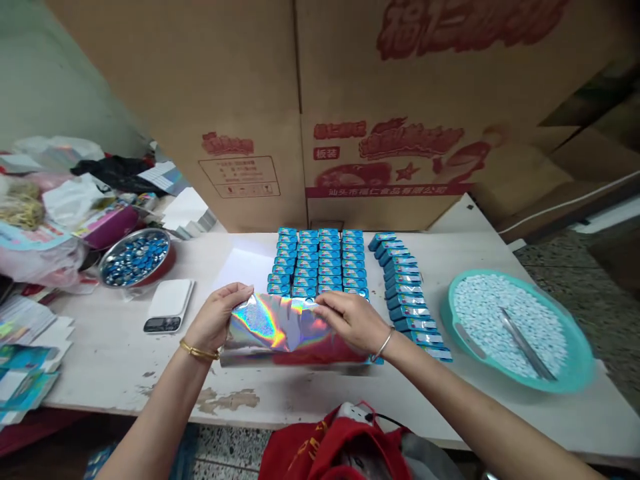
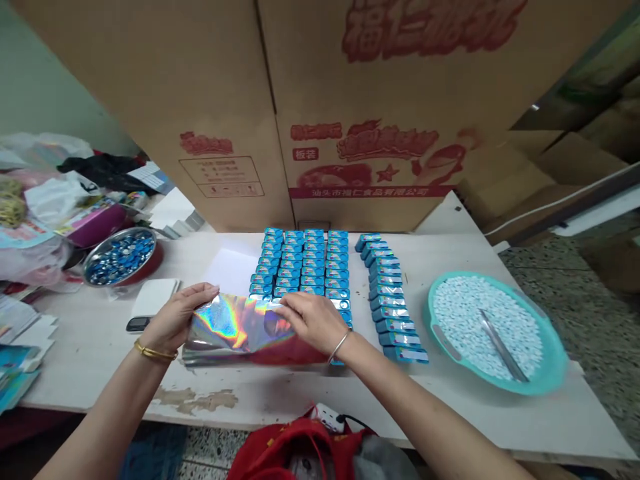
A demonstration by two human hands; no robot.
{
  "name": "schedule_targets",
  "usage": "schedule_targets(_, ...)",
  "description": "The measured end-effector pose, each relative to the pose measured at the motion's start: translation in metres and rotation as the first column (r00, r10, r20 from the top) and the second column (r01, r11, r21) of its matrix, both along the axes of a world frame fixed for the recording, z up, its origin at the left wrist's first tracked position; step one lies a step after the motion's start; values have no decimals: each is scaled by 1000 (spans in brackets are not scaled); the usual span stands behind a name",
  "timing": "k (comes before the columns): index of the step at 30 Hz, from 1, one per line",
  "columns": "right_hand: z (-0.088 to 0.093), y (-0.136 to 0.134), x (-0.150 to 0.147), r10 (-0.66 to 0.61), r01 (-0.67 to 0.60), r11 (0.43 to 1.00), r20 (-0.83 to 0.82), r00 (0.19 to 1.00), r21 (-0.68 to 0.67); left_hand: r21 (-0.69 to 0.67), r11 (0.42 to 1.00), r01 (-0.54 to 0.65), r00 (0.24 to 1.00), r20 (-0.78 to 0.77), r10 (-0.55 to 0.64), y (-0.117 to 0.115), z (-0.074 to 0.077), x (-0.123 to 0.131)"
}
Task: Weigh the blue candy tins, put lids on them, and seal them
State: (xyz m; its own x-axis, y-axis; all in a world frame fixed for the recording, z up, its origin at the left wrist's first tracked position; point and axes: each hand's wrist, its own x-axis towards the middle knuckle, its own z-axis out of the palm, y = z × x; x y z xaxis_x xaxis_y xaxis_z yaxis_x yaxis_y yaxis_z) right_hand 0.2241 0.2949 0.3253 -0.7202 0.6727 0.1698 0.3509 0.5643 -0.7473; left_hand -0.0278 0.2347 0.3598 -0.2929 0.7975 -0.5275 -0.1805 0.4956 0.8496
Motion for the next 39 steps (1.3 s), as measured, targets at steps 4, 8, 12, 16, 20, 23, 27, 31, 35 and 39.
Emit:
schedule_targets(4, -11, 31, 17, -35, 37, 999, 70, 997, -30, 15, 983, 182, 952, -251, -173, 30, -15, 10)
schedule_targets(8, -39, 68, 13, -4, 5, 1000, 109, 994, -7, 130, 883, 451, 570, -803, -173, 65, -39, 30)
schedule_targets(12, -72, 105, 2, 62, -63, 998, 110, 992, 7, 62, 668, 742, 341, -892, -296, 104, -73, 55)
schedule_targets(16, -108, 139, 11, 70, -71, 998, 197, 978, -3, -8, 636, 771, 370, -808, -459, 139, -115, 51)
schedule_targets(20, -142, 162, 32, 26, -21, 1000, 352, 936, -18, -63, 674, 737, 447, -703, -554, 162, -157, 43)
schedule_targets(23, -161, 171, 37, 21, -1, 999, 417, 909, -49, -36, 673, 739, 441, -729, -524, 173, -179, 56)
schedule_targets(27, -171, 176, 38, 87, -38, 988, 331, 940, -150, -10, 607, 794, 421, -712, -562, 184, -193, 78)
schedule_targets(31, -176, 180, 46, 186, -133, 942, 152, 971, -308, -54, 564, 824, 432, -584, -687, 194, -199, 79)
schedule_targets(35, -184, 181, 53, 29, 9, 907, 83, 996, -421, -60, 553, 831, 451, -508, -734, 202, -204, 75)
schedule_targets(39, -191, 178, 56, -21, -27, 799, -72, 997, -600, -88, 524, 847, 416, -504, -757, 206, -210, 76)
